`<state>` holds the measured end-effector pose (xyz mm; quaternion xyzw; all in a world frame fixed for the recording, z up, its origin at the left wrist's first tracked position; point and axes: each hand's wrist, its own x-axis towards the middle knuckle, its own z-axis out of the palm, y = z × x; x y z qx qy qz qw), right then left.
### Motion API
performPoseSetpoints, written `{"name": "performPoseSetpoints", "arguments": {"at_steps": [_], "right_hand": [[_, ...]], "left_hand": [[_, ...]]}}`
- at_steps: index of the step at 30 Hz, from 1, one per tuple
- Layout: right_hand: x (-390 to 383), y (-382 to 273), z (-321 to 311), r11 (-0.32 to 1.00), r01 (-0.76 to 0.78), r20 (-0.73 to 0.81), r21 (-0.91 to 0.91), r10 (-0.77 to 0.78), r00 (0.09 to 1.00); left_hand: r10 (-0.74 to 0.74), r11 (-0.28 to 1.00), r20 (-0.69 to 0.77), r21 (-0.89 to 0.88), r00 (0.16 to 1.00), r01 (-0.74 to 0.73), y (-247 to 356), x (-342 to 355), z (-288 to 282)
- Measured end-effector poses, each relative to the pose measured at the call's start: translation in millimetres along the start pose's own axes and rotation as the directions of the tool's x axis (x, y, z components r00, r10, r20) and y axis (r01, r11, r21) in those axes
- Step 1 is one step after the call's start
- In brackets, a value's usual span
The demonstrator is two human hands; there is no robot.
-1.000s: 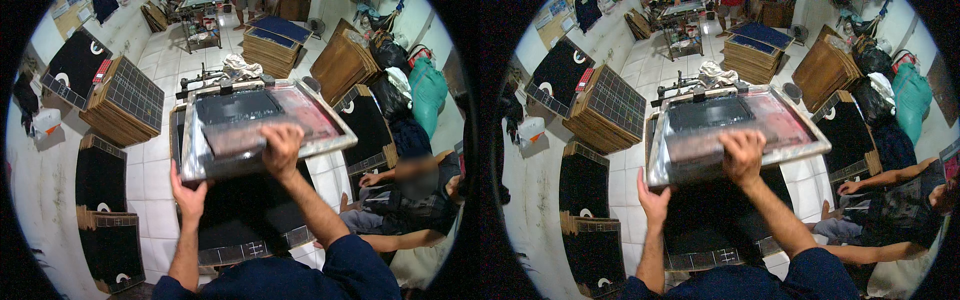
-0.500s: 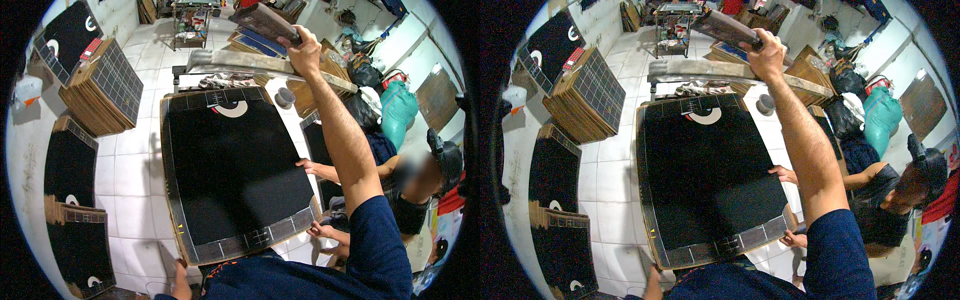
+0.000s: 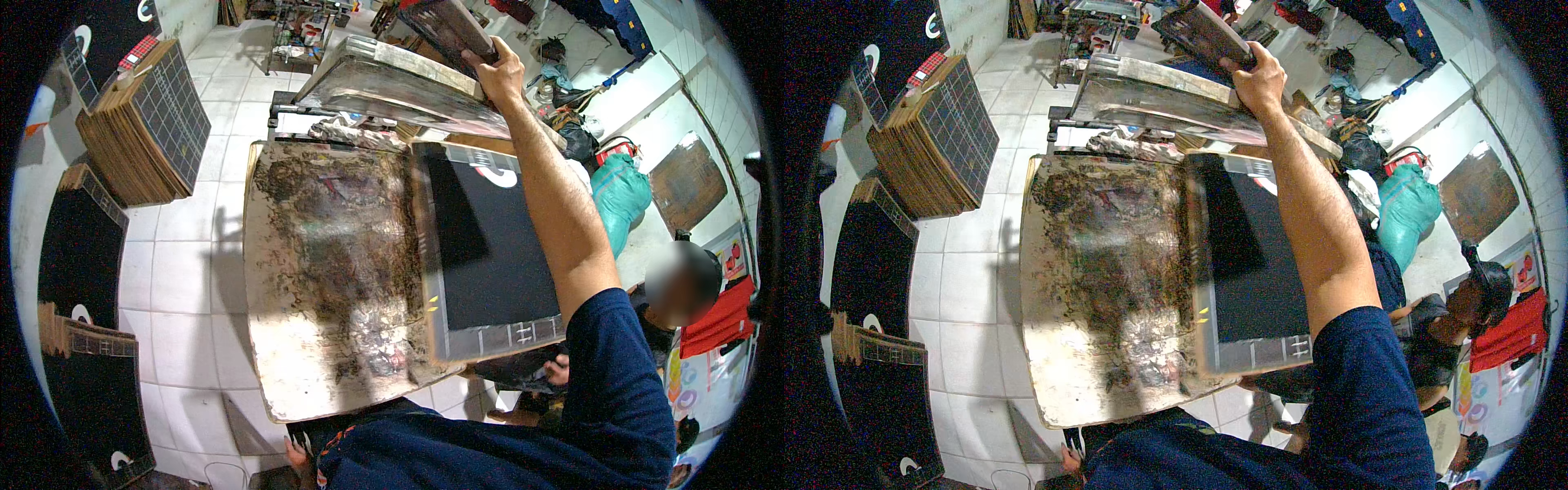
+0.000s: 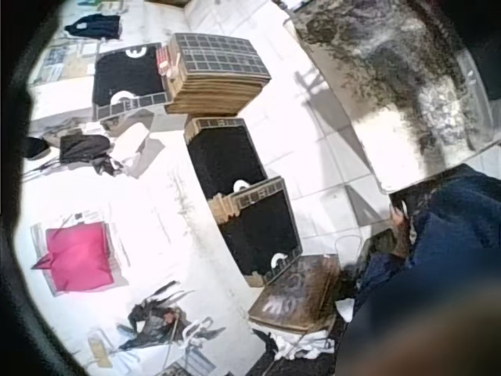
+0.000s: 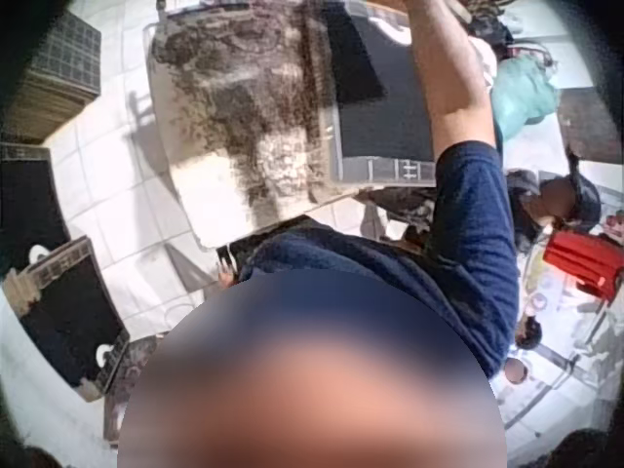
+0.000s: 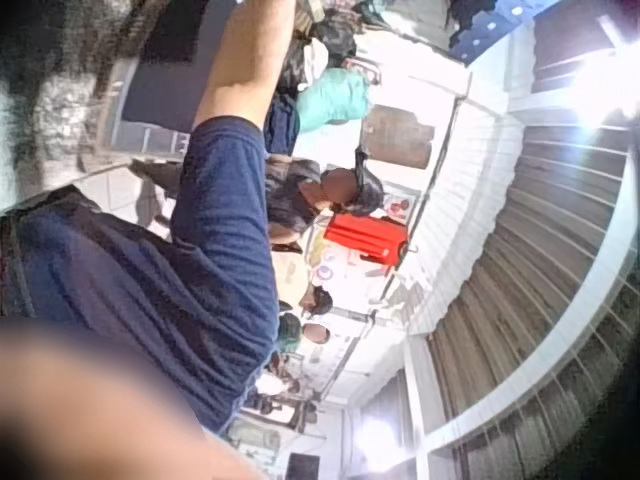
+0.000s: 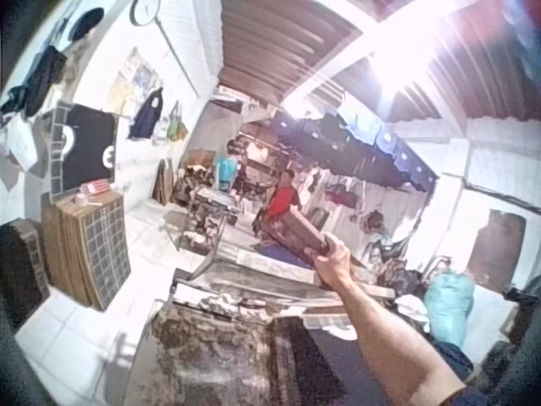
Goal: The person repeatedly places a screen printing frame over a black t-shirt, uses a squeegee to press ink through the mesh, and lifts the frame to reveal a printed design. This cycle is performed multiple times on different shirts.
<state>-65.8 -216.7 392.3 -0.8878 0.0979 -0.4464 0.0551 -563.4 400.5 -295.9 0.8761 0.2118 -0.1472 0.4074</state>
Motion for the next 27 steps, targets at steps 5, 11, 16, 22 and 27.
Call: {"name": "performPoseSetpoints", "arguments": {"at_steps": [5, 11, 16, 22, 27], "right_hand": [[6, 5, 3, 1.000, -0.006, -0.004, -0.009, 0.006, 1.000], [16, 11, 9, 0.999, 0.039, -0.019, -0.028, -0.039, 0.999], [14, -1, 5, 0.996, -0.011, -0.079, 0.091, 0.018, 0.997], [9, -14, -7, 0.994, 0.000, -0.037, 0.112, 0.004, 0.999], [5, -10, -4, 0.998, 0.011, -0.055, 0.069, -0.008, 0.998]], "left_hand": [[-0.293, 0.849, 0.316, 0.521, 0.902, 0.093, -20, 9, -39], [0.042, 0.909, -0.182, 0.415, 0.982, 0.038, 85, 19, -132], [0.124, 0.983, -0.562, -0.044, 0.818, -0.179, 241, 105, -189], [0.514, 0.794, -0.717, 0.191, 0.471, -0.577, 449, 89, -235], [0.626, 0.695, -0.715, 0.330, 0.312, -0.639, 522, -41, -262]]}}
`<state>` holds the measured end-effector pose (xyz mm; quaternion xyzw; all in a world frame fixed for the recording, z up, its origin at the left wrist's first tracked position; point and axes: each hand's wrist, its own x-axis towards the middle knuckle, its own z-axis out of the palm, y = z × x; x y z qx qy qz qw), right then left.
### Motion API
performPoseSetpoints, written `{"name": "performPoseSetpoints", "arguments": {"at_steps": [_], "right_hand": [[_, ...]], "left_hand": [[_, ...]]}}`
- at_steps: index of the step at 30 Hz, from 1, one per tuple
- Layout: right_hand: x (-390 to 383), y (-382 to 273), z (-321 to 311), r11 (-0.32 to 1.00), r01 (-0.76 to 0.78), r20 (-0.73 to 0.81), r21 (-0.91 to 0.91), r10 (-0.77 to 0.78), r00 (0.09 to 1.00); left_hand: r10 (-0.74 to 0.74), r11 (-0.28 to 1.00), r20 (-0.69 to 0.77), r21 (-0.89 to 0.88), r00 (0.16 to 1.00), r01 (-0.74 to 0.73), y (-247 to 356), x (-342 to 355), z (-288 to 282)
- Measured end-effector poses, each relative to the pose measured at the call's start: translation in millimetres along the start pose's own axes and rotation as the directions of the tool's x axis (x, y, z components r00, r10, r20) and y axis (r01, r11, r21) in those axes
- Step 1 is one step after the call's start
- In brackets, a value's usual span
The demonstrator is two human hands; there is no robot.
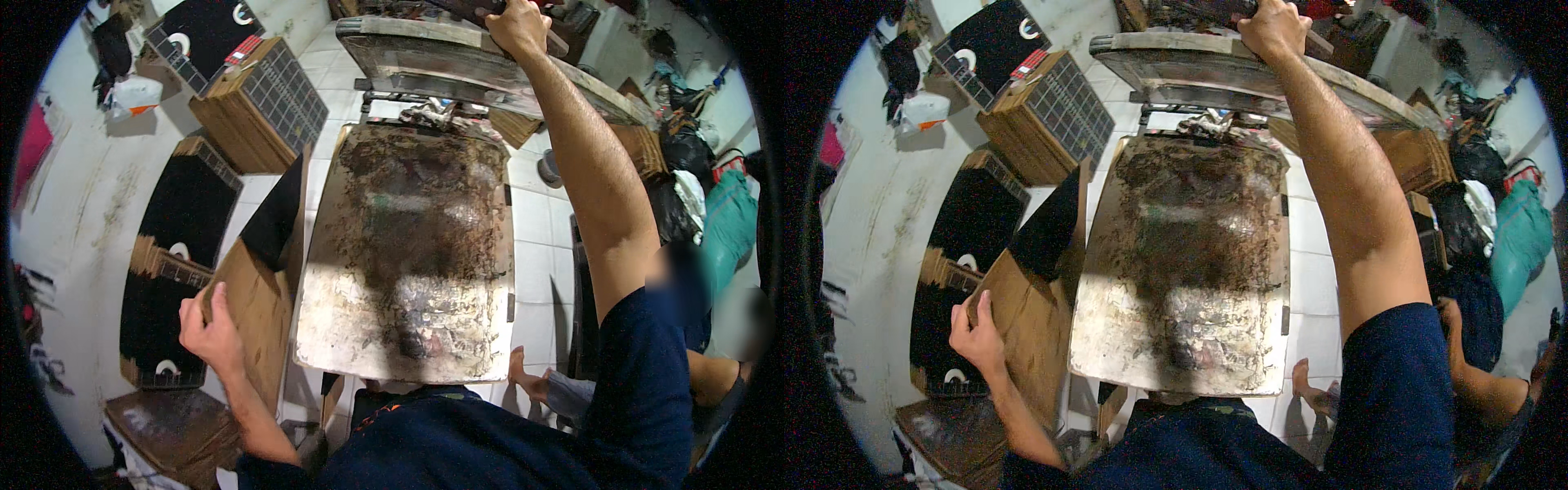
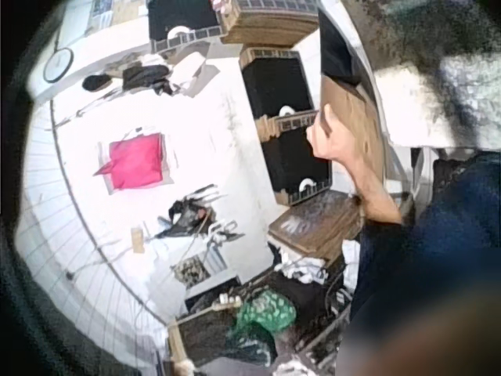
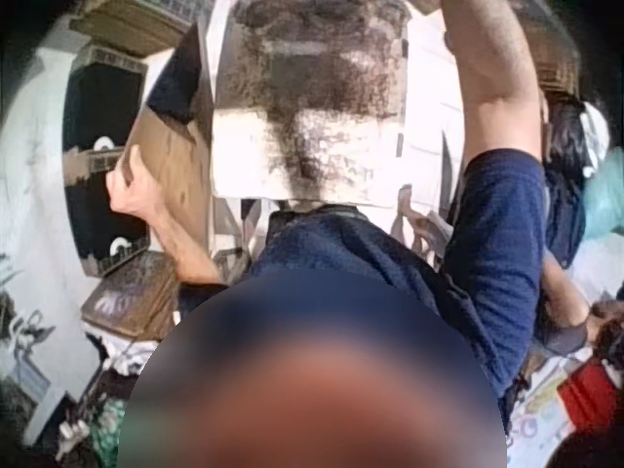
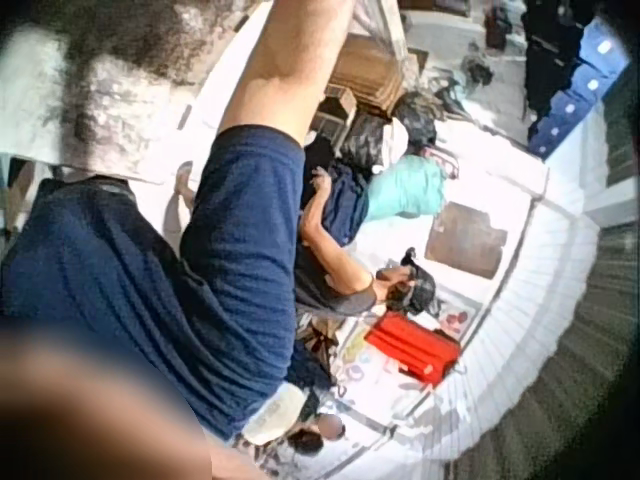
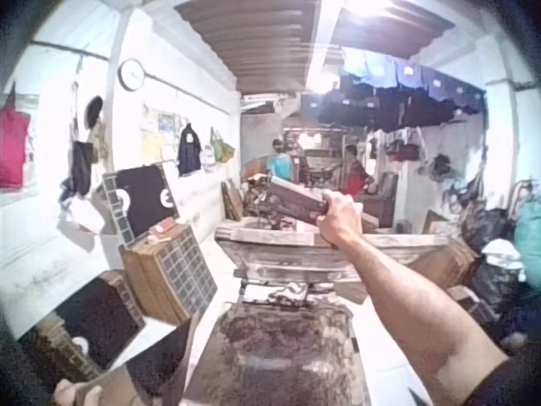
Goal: The person repeatedly places a screen printing frame over a black t-shirt, uses a squeegee to press ink through the mesh, and lifts the frame to reveal a printed design. This cycle is performed multiple times on different shirts.
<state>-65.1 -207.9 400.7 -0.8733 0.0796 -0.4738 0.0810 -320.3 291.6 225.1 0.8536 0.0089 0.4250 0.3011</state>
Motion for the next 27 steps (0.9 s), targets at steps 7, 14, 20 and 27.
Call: {"name": "performPoseSetpoints", "arguments": {"at_steps": [7, 14, 20, 27], "right_hand": [[8, -3, 2, 0.999, -0.032, 0.062, 0.004, 0.032, 0.998], [-1, -6, -9, 0.998, -0.022, 0.097, 0.066, 0.015, 0.995], [-4, -10, -11, 0.999, -0.042, 0.104, -0.006, 0.043, 0.994], [-8, -14, -8, 0.997, -0.071, 0.071, -0.028, 0.073, 0.995]], "left_hand": [[0.521, 0.853, 0.375, -0.201, 0.767, -0.481, 170, -141, -12], [0.519, 0.820, 0.702, -0.570, 0.488, -0.053, 169, -242, 49], [-0.439, 0.888, 0.276, 0.277, 0.855, 0.367, -107, -241, 47], [-0.810, 0.580, 0.271, 0.494, 0.519, 0.647, -258, -263, -21]]}}
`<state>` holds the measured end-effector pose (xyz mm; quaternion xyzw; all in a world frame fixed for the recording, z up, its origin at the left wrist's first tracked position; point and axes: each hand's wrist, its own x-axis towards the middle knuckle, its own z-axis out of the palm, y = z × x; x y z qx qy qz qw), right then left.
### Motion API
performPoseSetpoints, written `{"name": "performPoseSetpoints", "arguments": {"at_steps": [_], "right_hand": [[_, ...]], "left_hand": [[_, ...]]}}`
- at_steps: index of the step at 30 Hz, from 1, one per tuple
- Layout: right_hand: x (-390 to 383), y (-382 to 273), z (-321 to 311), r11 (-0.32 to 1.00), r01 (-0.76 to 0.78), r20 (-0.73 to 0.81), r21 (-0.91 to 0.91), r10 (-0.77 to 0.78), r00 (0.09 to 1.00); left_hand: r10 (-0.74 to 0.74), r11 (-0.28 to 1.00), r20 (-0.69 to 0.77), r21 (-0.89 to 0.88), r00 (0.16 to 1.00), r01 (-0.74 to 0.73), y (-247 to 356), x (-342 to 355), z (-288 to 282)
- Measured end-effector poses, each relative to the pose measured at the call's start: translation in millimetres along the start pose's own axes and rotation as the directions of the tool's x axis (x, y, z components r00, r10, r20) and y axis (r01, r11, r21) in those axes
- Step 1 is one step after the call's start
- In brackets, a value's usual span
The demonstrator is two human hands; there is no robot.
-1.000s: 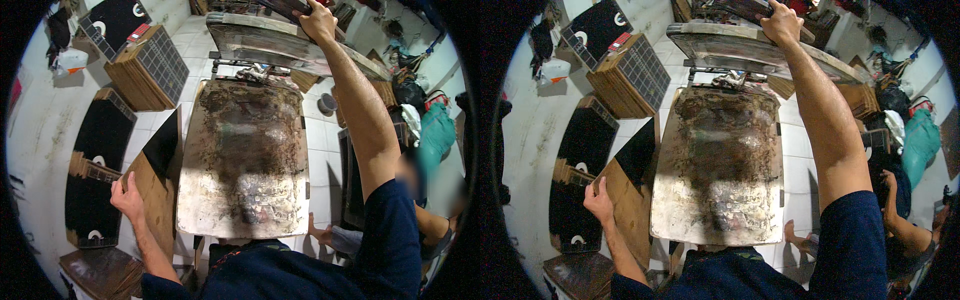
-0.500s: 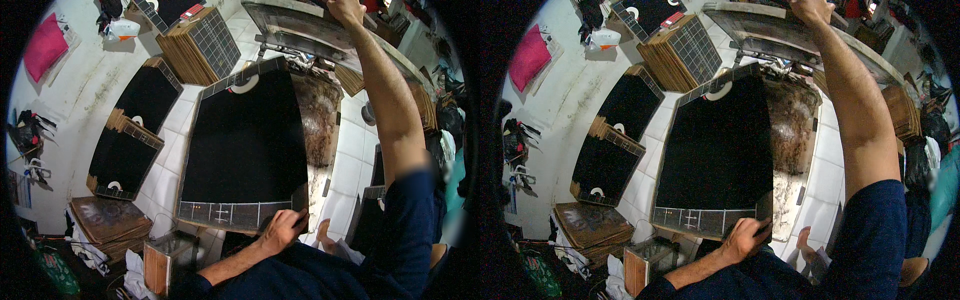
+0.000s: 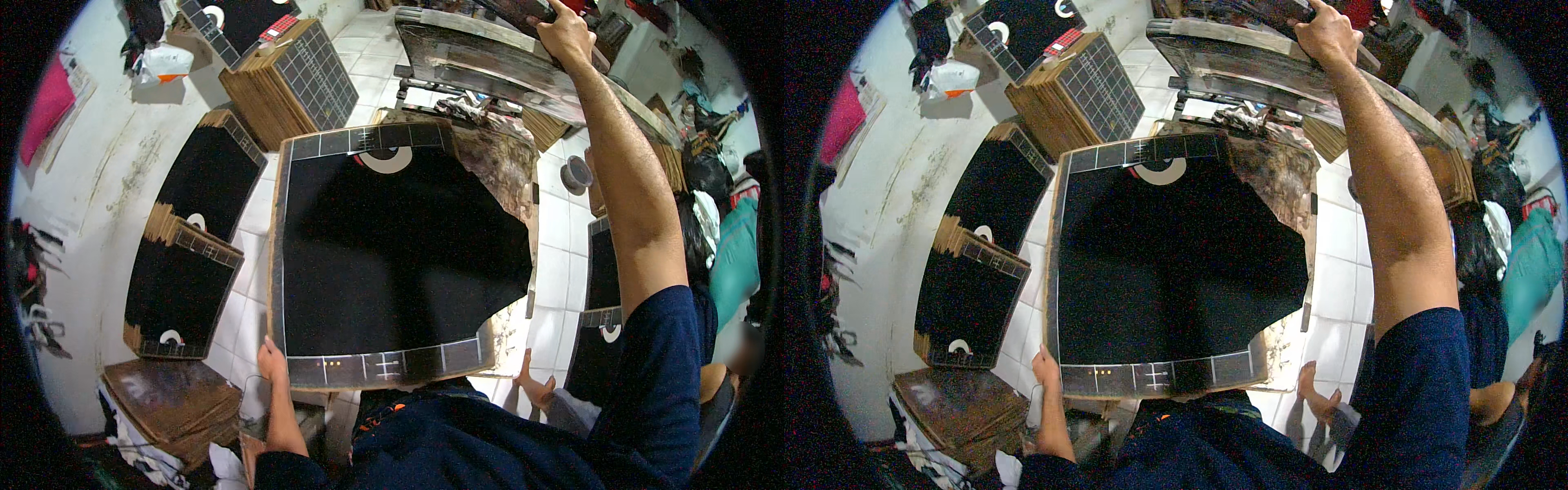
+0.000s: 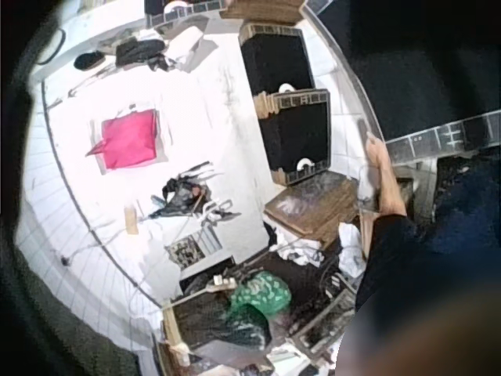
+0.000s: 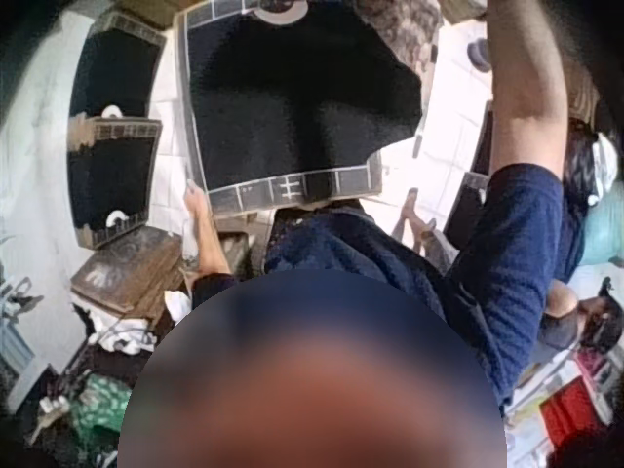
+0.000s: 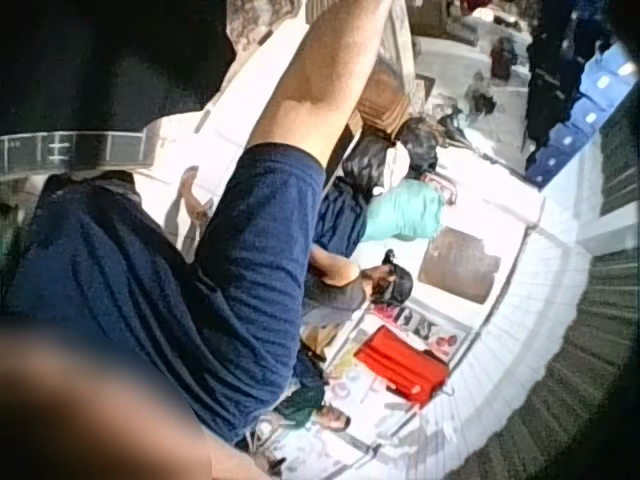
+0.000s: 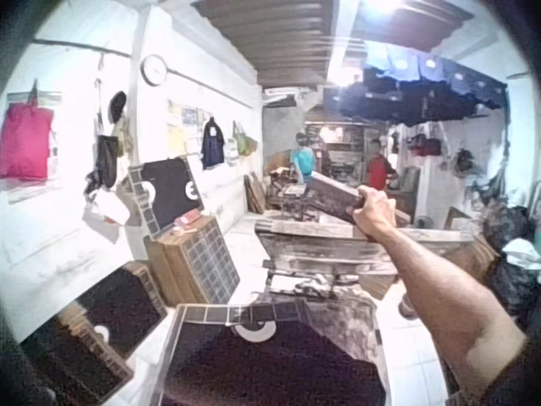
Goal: The person repeatedly places a screen printing frame over a black t-shirt, uses a squeegee to press ink through the mesh, and lifts the frame to reveal a printed design. This cycle is performed multiple times on different shirts.
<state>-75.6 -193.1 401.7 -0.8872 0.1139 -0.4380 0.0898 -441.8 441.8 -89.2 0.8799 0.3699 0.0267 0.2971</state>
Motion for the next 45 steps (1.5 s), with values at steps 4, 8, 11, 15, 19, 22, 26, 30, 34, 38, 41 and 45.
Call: {"name": "performPoseSetpoints", "arguments": {"at_steps": [4, 8, 11, 15, 19, 22, 26, 30, 34, 38, 41, 45], "right_hand": [[2, 0, 0, 1.000, 0.017, -0.019, 0.014, -0.016, 1.000], [-2, -1, 1, 0.999, -0.006, -0.075, -0.053, 0.002, 0.997], [-8, -5, 3, 0.999, 0.004, -0.080, -0.035, -0.007, 0.997], [-9, -6, 2, 1.000, -0.009, -0.060, 0.012, 0.010, 0.998], [-5, 1, 2, 1.000, -0.002, -0.039, 0.023, 0.003, 0.999], [3, 1, 1, 1.000, -0.002, -0.026, 0.013, 0.003, 1.000], [16, -3, 1, 0.997, -0.029, -0.038, -0.074, 0.026, 0.999], [30, -5, 0, 0.998, -0.046, 0.006, -0.036, 0.046, 0.999], [44, -5, 1, 0.998, -0.050, -0.016, -0.045, 0.049, 0.999], [59, -2, 2, 0.999, -0.042, 0.025, -0.015, 0.043, 0.999], [67, -1, 6, 0.997, -0.004, -0.016, -0.077, 0.003, 1.000], [70, -3, 6, 0.997, -0.027, 0.011, -0.076, 0.028, 1.000]], "left_hand": [[0.102, 0.953, -0.131, -0.271, 0.986, -0.135, 7, -37, -16], [0.174, 0.802, -0.020, -0.577, 0.985, -0.154, 24, -29, 9], [0.161, 0.893, 0.140, -0.443, 0.977, -0.084, 41, -7, 44], [0.072, 0.990, 0.334, -0.137, 0.940, -0.027, 65, -10, 56], [0.405, 0.914, 0.335, -0.120, 0.851, -0.388, 79, -21, 22], [0.498, 0.858, 0.442, -0.129, 0.746, -0.497, 90, -4, 3], [0.490, 0.856, 0.474, -0.105, 0.732, -0.506, 107, 9, 7], [0.485, 0.856, 0.456, -0.071, 0.746, -0.513, 119, 2, 12], [0.445, 0.875, 0.493, -0.064, 0.747, -0.479, 130, 2, 9], [0.440, 0.862, 0.522, -0.019, 0.730, -0.506, 140, 10, 8], [0.346, 0.903, 0.570, 0.014, 0.745, -0.430, 145, 13, 8], [0.290, 0.911, 0.558, 0.089, 0.777, -0.404, 141, 20, 14]]}}
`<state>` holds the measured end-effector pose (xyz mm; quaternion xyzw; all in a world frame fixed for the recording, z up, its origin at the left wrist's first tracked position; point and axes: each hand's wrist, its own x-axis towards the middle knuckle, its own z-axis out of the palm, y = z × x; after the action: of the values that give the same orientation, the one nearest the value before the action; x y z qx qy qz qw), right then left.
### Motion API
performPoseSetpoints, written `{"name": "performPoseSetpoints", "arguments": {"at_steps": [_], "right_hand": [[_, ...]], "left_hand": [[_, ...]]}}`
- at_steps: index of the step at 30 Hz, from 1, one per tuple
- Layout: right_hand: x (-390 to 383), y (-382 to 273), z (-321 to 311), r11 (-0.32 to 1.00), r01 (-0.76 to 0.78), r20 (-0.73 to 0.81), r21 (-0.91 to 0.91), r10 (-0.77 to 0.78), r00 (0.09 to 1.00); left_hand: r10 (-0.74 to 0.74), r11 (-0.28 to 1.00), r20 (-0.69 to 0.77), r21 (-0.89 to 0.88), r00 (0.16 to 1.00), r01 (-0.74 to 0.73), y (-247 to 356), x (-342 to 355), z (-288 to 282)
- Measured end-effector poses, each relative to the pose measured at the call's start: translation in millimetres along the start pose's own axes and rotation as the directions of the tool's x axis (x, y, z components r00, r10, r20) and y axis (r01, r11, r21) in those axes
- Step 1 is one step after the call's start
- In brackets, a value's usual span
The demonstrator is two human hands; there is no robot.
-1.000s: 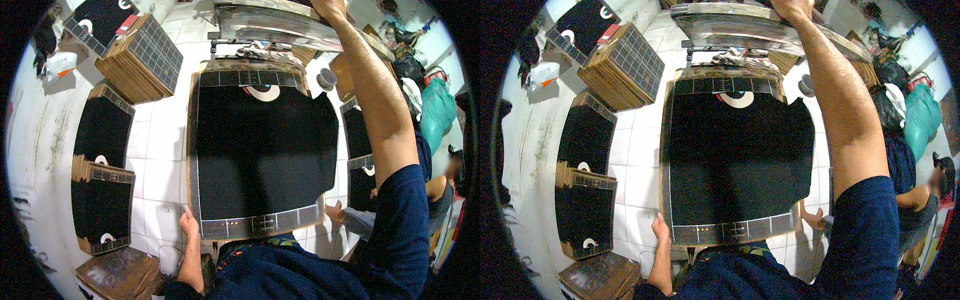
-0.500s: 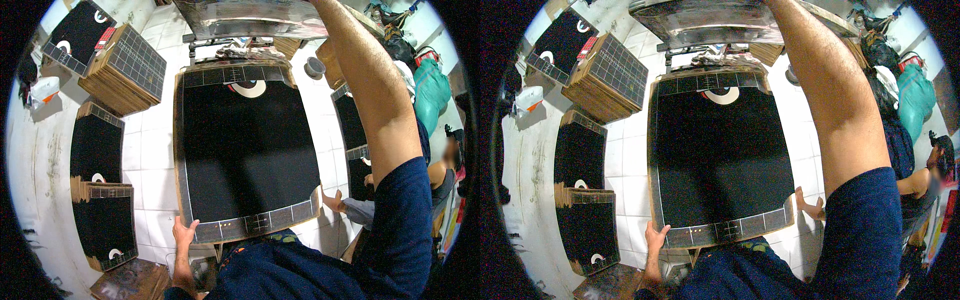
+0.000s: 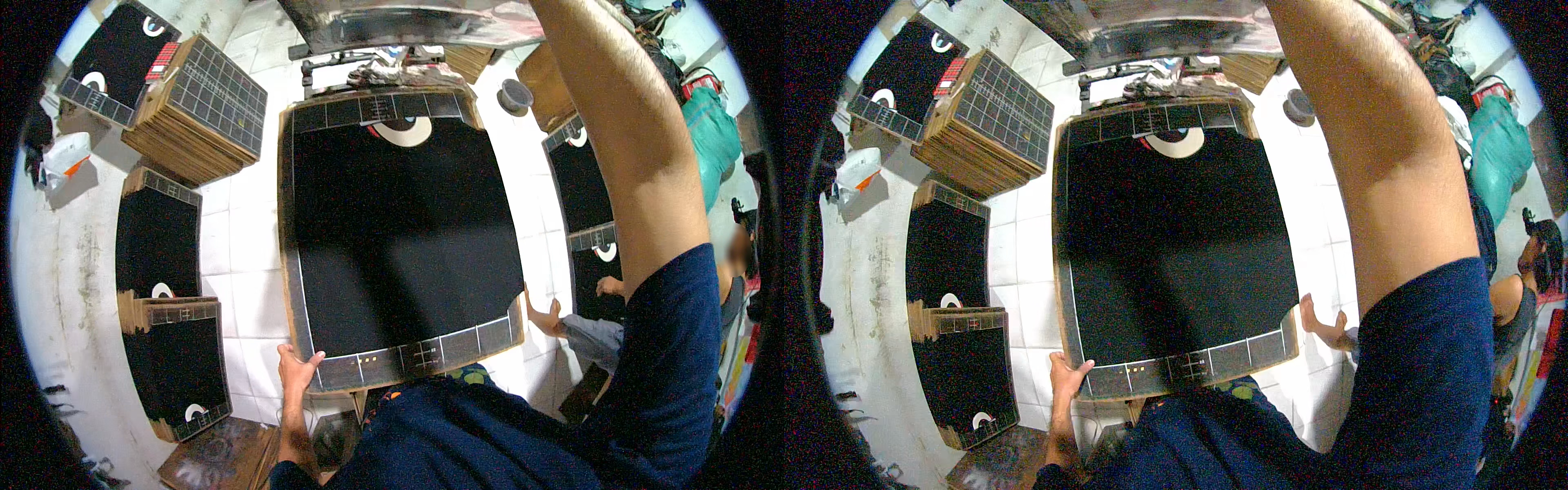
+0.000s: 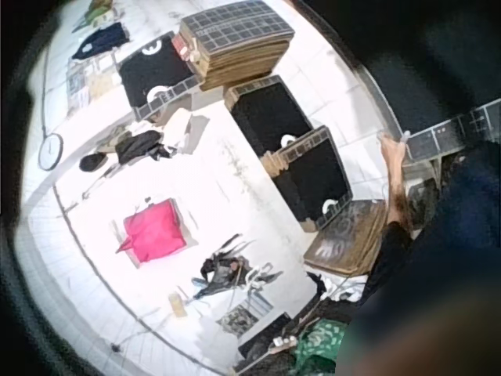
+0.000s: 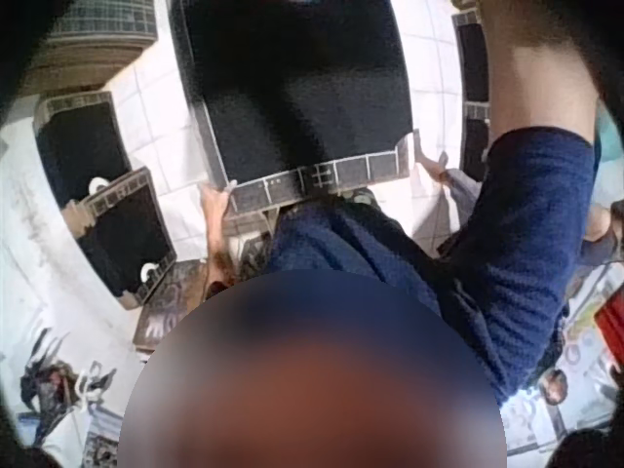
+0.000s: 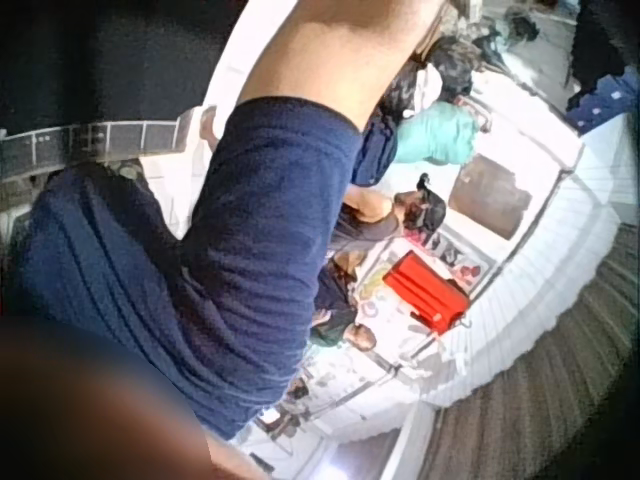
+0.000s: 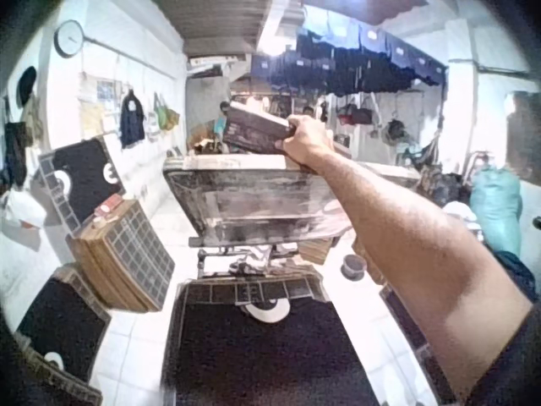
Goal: The person repeatedly places a screen printing frame over a black t-shirt, uses a squeegee to press ink through the mesh, and lifts the frame to reveal a printed design. This cycle is performed multiple times on different shirts.
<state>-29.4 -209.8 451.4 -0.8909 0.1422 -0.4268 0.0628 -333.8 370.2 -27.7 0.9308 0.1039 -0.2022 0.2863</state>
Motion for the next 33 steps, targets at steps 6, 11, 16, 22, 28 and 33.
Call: {"name": "performPoseSetpoints", "arguments": {"at_steps": [6, 11, 16, 22, 28, 33], "right_hand": [[-29, -2, -8, 0.997, 0.002, -0.043, 0.072, 0.002, 0.999], [-115, 17, -7, 0.981, 0.194, -0.184, -0.016, -0.194, 0.964], [-260, 28, 4, 0.970, 0.234, -0.157, 0.062, -0.223, 0.962], [-414, 38, 39, 0.984, 0.083, 0.213, 0.156, -0.116, 0.970], [-413, 79, 130, 0.983, 0.102, 0.326, 0.153, -0.148, 0.934], [-361, 92, 213, 0.983, 0.139, 0.412, 0.118, -0.176, 0.894]], "left_hand": [[0.000, 1.000, 0.063, 0.007, 0.998, 0.000, -20, 26, 19], [0.242, 0.968, -0.193, -0.020, 0.951, -0.251, 93, 46, -1], [0.594, -0.160, -0.170, -0.983, 0.787, -0.091, 286, 39, -38], [-0.103, -0.237, 0.479, -0.863, 0.872, 0.446, 305, 37, 10], [-0.270, 0.510, -0.062, -0.856, 0.961, 0.089, 212, 51, 91], [0.610, 0.792, -0.287, 0.196, 0.739, -0.578, 188, 83, 101]]}}
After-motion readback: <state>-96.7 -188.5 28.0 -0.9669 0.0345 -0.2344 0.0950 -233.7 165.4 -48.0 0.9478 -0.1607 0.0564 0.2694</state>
